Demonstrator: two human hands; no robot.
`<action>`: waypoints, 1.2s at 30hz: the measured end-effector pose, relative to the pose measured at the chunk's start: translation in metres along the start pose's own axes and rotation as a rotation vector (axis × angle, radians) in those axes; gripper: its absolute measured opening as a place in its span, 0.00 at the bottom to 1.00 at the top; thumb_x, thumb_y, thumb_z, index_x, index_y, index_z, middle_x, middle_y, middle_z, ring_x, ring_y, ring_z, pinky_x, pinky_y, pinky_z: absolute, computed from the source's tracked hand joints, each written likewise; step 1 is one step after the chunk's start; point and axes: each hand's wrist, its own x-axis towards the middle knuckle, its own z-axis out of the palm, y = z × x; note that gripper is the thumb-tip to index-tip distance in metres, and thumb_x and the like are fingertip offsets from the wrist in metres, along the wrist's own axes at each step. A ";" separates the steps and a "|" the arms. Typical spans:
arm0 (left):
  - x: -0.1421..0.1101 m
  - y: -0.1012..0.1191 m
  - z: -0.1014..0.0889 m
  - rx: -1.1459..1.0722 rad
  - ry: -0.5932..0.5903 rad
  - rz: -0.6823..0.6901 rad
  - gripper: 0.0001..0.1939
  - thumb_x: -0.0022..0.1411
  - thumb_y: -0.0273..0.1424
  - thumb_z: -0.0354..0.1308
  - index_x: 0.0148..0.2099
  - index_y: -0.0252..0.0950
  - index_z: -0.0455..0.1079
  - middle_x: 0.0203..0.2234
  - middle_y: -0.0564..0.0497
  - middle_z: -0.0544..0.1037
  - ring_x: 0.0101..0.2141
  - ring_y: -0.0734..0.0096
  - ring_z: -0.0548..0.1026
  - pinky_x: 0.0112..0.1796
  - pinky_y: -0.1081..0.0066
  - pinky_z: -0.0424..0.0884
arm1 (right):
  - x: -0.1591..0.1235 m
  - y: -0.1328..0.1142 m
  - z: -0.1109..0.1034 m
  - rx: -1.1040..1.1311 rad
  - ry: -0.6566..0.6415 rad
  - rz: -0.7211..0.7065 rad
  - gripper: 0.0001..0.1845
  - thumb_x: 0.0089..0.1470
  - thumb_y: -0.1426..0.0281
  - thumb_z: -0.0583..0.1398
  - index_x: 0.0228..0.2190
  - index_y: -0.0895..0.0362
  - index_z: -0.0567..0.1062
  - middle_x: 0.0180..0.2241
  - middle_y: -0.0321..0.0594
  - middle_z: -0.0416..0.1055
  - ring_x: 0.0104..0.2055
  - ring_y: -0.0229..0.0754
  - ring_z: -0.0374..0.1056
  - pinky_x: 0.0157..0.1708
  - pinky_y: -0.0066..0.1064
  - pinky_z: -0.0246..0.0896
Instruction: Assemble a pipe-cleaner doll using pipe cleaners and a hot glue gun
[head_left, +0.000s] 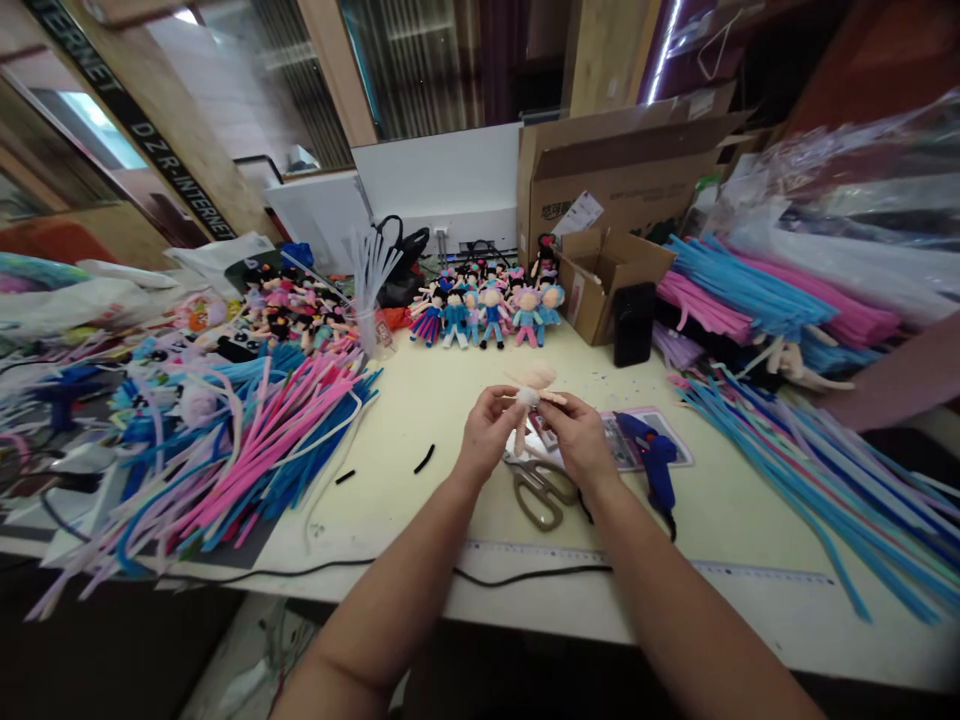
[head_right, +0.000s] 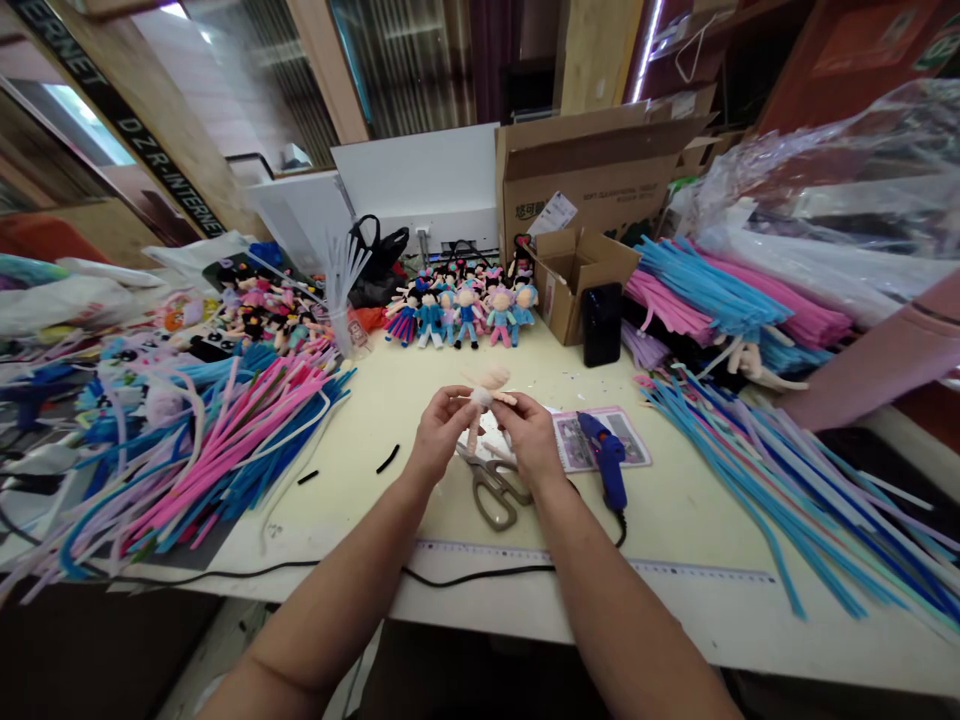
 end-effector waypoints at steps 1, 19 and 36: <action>0.000 -0.001 -0.001 0.056 0.010 0.012 0.20 0.49 0.39 0.65 0.42 0.36 0.66 0.30 0.52 0.75 0.24 0.76 0.72 0.27 0.72 0.70 | -0.001 -0.001 0.000 -0.028 0.017 -0.006 0.12 0.40 0.62 0.67 0.27 0.56 0.76 0.22 0.32 0.68 0.24 0.35 0.59 0.26 0.29 0.54; 0.000 -0.011 0.000 0.102 0.089 0.008 0.20 0.49 0.35 0.65 0.44 0.35 0.69 0.23 0.55 0.76 0.21 0.77 0.69 0.24 0.75 0.63 | -0.007 0.000 0.005 -0.307 0.082 -0.192 0.10 0.47 0.61 0.63 0.28 0.55 0.78 0.28 0.37 0.71 0.31 0.40 0.65 0.34 0.33 0.61; 0.000 -0.009 0.004 0.027 0.016 -0.054 0.18 0.54 0.41 0.61 0.42 0.33 0.68 0.25 0.54 0.73 0.22 0.78 0.69 0.26 0.74 0.66 | -0.008 -0.004 0.010 -0.242 0.090 -0.157 0.10 0.46 0.63 0.64 0.28 0.56 0.73 0.27 0.35 0.68 0.28 0.37 0.63 0.30 0.31 0.62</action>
